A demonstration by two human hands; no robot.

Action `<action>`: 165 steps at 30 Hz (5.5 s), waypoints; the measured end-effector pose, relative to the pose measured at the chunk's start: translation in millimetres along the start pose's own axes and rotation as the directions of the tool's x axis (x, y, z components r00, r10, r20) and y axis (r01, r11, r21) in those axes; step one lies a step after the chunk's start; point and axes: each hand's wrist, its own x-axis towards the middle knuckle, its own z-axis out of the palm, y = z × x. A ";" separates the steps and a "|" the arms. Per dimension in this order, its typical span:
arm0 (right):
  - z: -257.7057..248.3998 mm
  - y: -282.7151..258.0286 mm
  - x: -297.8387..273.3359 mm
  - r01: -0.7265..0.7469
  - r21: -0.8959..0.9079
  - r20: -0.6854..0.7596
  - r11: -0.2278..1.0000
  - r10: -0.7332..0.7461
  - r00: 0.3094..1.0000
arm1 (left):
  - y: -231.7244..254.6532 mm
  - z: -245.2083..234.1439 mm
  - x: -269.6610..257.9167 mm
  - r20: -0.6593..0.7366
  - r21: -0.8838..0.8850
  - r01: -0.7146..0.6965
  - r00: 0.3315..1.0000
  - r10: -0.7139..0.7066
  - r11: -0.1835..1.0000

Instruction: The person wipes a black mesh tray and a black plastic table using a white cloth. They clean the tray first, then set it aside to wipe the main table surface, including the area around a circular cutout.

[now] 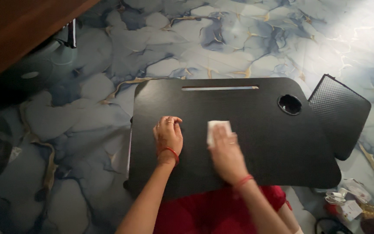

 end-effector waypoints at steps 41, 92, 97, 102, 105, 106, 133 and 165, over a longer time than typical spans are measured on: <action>107.6 268.9 49.6 -0.374 0.448 -0.381 0.812 0.552 0.742 | 8.5 -4.4 4.3 0.091 0.086 0.066 0.993 -0.074 0.994; 63.6 248.8 46.0 -0.271 0.681 -0.331 0.681 0.615 0.716 | 7.1 -4.1 0.8 0.109 0.100 0.054 0.992 -0.065 0.993; 80.9 249.0 51.6 -0.262 0.472 -0.522 0.842 0.506 0.687 | 5.9 -3.6 0.7 0.106 0.087 0.037 0.993 -0.046 0.995; 81.6 250.1 49.9 -0.340 0.460 -0.482 0.820 0.552 0.680 | 8.2 -5.0 0.7 0.118 0.089 0.068 0.990 -0.078 0.994; 73.9 247.3 45.3 -0.347 0.573 -0.458 0.743 0.641 0.616 | 10.6 -5.1 1.6 0.143 0.107 0.115 0.981 -0.130 0.988; 71.1 246.2 43.2 -0.321 0.618 -0.463 0.718 0.662 0.589 | 11.2 -4.9 1.7 0.155 0.118 0.133 0.976 -0.151 0.984; -30.8 24.4 20.8 0.027 0.459 -0.117 0.888 0.030 0.993 | 5.7 -7.8 0.6 0.081 0.017 0.034 0.996 -0.035 0.999; 115.5 315.3 93.1 -0.778 0.278 -0.020 0.563 0.814 0.581 | 13.7 -8.2 9.0 0.145 0.101 0.122 0.980 -0.136 0.987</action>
